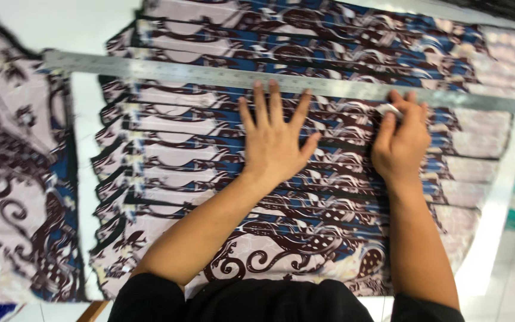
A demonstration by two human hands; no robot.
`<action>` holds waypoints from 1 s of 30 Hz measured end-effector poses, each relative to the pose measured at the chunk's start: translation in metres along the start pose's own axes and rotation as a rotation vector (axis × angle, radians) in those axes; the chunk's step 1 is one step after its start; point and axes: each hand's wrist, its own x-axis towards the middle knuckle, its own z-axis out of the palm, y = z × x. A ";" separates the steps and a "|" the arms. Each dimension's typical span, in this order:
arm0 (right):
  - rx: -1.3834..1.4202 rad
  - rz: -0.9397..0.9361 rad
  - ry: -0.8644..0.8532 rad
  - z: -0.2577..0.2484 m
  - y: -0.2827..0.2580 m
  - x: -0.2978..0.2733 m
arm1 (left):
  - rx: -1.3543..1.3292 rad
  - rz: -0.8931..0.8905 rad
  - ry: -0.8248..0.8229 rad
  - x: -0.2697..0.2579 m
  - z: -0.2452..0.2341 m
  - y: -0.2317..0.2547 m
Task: The person uses a metal ruler and white chalk to mark straight lines across a stack of patterned fabric pieces on a white table. After marking, the person folds the fabric stack and moves it to the side.
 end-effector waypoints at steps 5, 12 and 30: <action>0.024 -0.037 0.031 -0.011 -0.002 -0.001 | 0.002 0.008 -0.033 0.003 0.005 0.000; -0.066 -0.165 0.088 -0.061 0.017 0.027 | -0.006 0.030 0.046 -0.002 0.004 0.000; -0.265 -0.036 -0.107 -0.093 0.105 0.055 | -0.002 0.055 0.109 -0.003 0.004 0.001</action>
